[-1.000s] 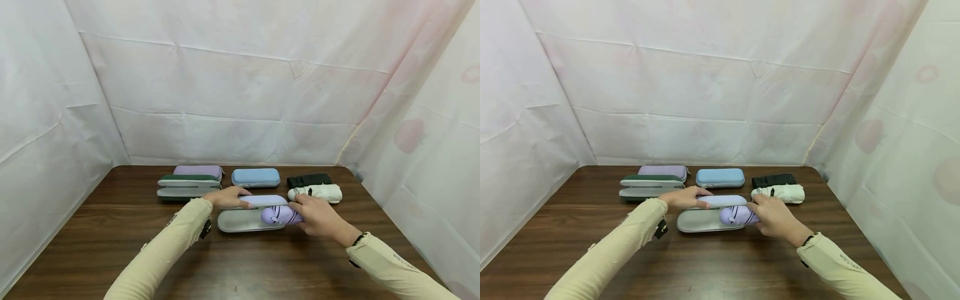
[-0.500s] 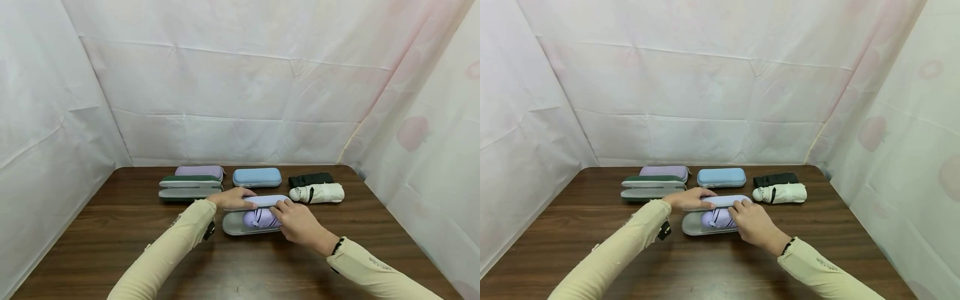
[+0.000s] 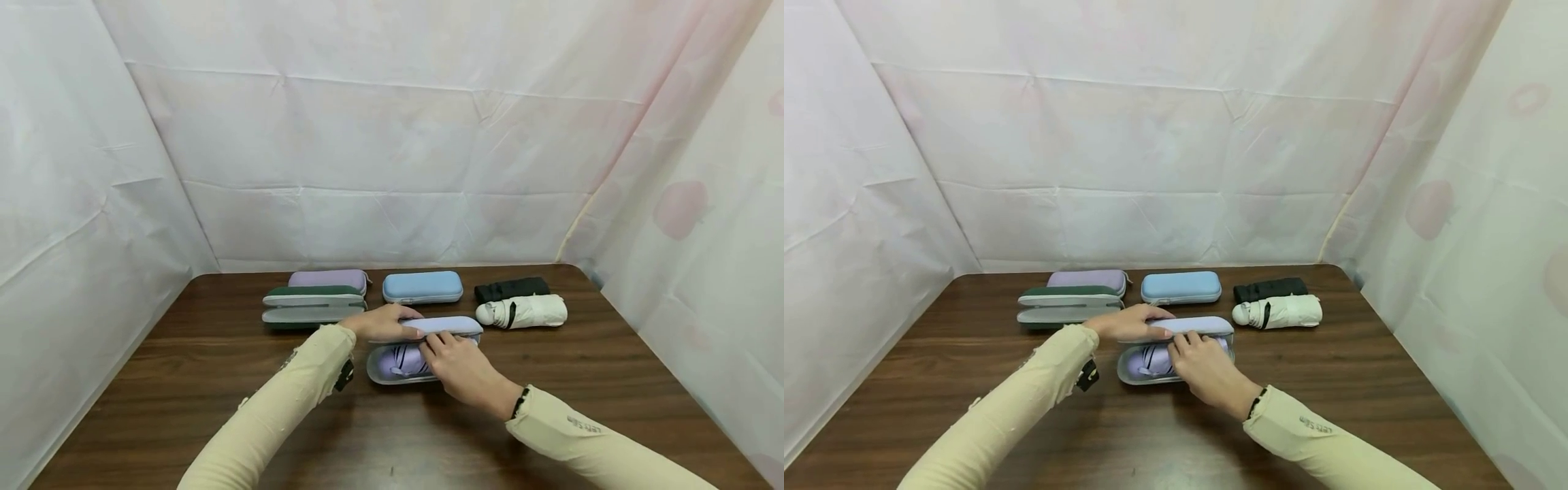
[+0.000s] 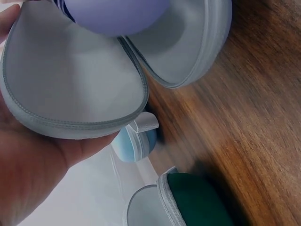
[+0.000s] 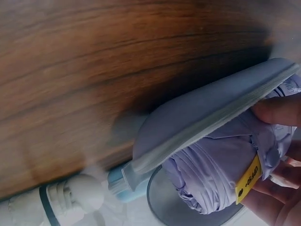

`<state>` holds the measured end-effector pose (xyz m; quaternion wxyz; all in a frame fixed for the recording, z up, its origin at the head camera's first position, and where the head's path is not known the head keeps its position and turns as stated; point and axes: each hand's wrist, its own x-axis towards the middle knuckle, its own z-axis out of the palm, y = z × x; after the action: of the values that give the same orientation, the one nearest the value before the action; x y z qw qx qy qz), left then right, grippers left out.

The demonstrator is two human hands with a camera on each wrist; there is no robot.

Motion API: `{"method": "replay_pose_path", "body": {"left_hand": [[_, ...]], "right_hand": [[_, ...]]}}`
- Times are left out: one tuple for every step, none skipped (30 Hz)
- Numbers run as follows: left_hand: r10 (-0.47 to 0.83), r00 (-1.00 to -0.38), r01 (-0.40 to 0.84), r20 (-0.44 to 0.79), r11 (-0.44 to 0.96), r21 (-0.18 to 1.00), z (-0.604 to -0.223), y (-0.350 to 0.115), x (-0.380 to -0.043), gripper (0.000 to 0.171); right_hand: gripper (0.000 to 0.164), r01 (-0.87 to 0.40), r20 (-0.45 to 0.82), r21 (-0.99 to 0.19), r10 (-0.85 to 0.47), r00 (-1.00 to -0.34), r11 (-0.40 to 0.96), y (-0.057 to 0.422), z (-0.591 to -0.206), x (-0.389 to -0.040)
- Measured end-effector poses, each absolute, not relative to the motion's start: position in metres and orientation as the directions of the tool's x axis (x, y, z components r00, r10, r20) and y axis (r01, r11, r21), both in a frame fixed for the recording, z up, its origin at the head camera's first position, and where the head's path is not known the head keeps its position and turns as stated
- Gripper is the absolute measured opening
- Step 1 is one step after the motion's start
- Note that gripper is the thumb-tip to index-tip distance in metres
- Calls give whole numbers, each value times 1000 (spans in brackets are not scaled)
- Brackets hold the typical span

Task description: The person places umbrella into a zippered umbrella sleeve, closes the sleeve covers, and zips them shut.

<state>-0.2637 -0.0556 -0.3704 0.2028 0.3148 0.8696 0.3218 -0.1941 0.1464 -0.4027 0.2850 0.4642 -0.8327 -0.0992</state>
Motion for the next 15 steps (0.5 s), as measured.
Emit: {"method": "replay_pose_path", "body": {"left_hand": [[675,-723,415,-150,597,687,-370,-56,-264,47],[673,-725,413,-149,598,687,-369,-56,-263,47],[672,-726,411,-150,598,688,-369,-57,-263,47],[671,-726,410,-150,598,689,-369,-57,-264,47],[672,-725,409,-151,597,690,-369,-57,-263,47],[671,-725,408,-152,597,690,-369,-58,-263,46],[671,-726,407,-152,596,692,-368,-58,-263,46],[672,-725,406,-151,594,695,-368,-58,-263,46],[674,-723,405,-150,590,699,-368,-58,-263,46],[676,-722,406,-148,587,700,-367,-58,-263,46],[678,-721,410,-146,586,699,-367,-58,-263,46],[681,-718,414,-142,582,699,-366,-58,-263,47],[685,-715,421,-139,581,697,-366,-57,-263,47],[689,-712,427,-136,579,694,-366,-57,-262,47],[692,-709,433,-135,578,691,-365,-57,-262,47]], "right_hand": [[33,-717,380,427,-829,-411,551,145,-403,-195],[33,-718,377,425,-829,-414,552,144,-404,-196],[33,-719,374,422,-829,-416,552,144,-404,-196],[33,-723,370,418,-829,-419,551,143,-405,-197],[33,-726,367,413,-830,-420,550,142,-405,-197],[34,-730,364,408,-831,-421,548,141,-406,-198],[33,-733,361,403,-831,-422,548,141,-406,-198],[33,-735,358,399,-831,-426,549,140,-406,-198],[33,-735,354,396,-830,-431,551,140,-407,-197],[33,-735,350,393,-829,-437,553,139,-407,-197],[33,-733,344,391,-827,-444,557,138,-408,-197],[33,-731,336,391,-826,-453,560,138,-408,-197],[33,-727,327,393,-824,-462,563,138,-409,-197],[33,-722,318,395,-822,-473,569,137,-409,-196],[34,-719,310,393,-819,-484,573,137,-409,-196]]}}
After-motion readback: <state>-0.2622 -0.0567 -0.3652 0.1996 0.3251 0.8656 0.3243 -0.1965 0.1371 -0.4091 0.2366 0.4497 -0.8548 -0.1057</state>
